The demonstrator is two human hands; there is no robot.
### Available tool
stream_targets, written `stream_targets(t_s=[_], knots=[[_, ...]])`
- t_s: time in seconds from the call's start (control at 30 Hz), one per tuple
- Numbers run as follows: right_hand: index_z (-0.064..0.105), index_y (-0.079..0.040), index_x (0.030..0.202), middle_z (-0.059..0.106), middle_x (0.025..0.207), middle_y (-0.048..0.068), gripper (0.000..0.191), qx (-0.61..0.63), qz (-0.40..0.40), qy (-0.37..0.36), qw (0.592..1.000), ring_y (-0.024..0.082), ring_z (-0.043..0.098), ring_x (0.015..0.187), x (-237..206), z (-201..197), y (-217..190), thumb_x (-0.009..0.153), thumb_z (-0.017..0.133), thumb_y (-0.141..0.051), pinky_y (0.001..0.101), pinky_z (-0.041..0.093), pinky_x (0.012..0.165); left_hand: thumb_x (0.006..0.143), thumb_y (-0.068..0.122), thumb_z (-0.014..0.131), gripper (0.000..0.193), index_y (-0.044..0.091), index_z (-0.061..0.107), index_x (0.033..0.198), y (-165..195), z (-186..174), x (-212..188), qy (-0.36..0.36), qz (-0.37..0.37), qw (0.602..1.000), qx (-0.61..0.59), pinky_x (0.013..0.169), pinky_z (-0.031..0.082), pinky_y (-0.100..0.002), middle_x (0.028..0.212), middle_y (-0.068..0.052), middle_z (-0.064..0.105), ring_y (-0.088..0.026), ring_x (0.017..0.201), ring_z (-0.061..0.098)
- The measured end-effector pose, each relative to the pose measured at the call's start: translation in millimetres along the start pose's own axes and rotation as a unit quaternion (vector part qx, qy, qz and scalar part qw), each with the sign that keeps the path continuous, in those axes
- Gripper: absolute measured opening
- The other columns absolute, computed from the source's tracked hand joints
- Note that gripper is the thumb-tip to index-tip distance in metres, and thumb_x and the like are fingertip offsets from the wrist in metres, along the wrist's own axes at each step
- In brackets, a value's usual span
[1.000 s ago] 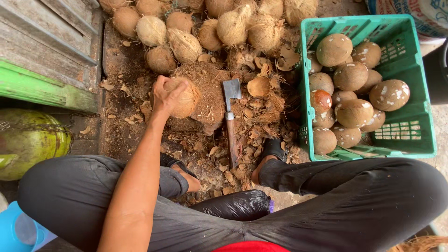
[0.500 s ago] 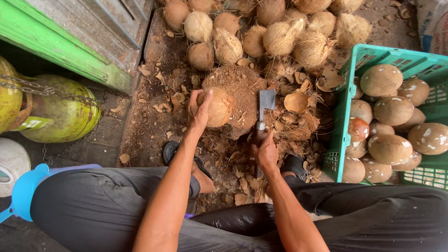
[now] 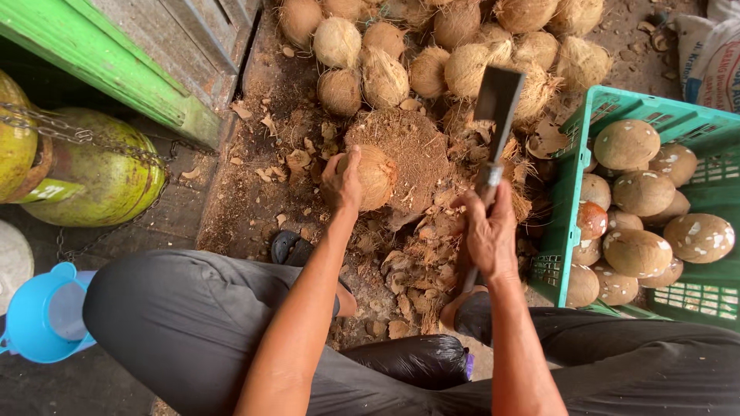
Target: The person sits on the ground and uses a machete to peel the husk off coconuts. They repeatedly strike the coconut against a wooden stump to remove the fibrous outer layer, then place the peeled coconut into a green crate.
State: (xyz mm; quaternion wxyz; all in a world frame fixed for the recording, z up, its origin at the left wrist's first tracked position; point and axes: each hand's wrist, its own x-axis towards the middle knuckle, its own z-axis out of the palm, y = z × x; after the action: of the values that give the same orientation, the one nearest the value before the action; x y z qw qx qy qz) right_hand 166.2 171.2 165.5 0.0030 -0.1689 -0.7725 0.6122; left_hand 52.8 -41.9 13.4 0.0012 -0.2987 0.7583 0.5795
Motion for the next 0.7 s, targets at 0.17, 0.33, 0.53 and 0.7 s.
stream_targets(t_s=[0.17, 0.33, 0.53, 0.7], knots=[[0.047, -0.006, 0.098, 0.056, 0.071, 0.003, 0.016, -0.004, -0.046, -0.018, 0.999, 0.009, 0.048, 0.046, -17, 24, 7, 0.104, 0.053, -0.019, 0.0276, 0.043, 0.034, 0.091, 0.071, 0.048, 0.058, 0.016, 0.067, 0.095, -9, 5, 3, 0.005, -0.003, 1.0, 0.017, 0.052, 0.043, -0.037, 0.078, -0.003, 0.061, -0.019, 0.062, 0.055], [0.054, -0.015, 0.091, 0.053, 0.057, 0.0, 0.021, -0.15, 0.092, -0.128, 0.976, 0.01, 0.045, 0.04, -27, 57, 53, 0.104, 0.053, -0.032, 0.0299, 0.04, 0.035, 0.085, 0.069, 0.056, 0.056, 0.017, 0.067, 0.101, -10, 11, -3, 0.032, 0.048, 0.998, -0.021, 0.05, 0.051, -0.038, 0.082, -0.003, 0.066, -0.017, 0.065, 0.062], [0.053, -0.007, 0.084, 0.051, 0.055, 0.003, 0.028, -0.057, -0.012, -0.024, 0.998, 0.012, 0.045, 0.038, -31, 40, 41, 0.101, 0.059, -0.028, 0.0312, 0.042, 0.029, 0.087, 0.067, 0.053, 0.052, 0.02, 0.067, 0.104, -10, 19, -2, 0.055, 0.0, 0.998, 0.037, 0.051, 0.052, -0.038, 0.09, -0.004, 0.067, -0.02, 0.069, 0.063], [0.05, -0.024, 0.118, 0.057, 0.065, -0.005, 0.014, -0.047, -0.043, -0.062, 0.996, 0.005, 0.049, 0.046, -23, 57, 46, 0.104, 0.052, -0.028, 0.0243, 0.043, 0.036, 0.093, 0.068, 0.047, 0.052, 0.021, 0.063, 0.109, -9, 20, -7, 0.038, 0.059, 0.993, 0.092, 0.061, 0.054, -0.041, 0.098, -0.005, 0.066, -0.022, 0.076, 0.065]])
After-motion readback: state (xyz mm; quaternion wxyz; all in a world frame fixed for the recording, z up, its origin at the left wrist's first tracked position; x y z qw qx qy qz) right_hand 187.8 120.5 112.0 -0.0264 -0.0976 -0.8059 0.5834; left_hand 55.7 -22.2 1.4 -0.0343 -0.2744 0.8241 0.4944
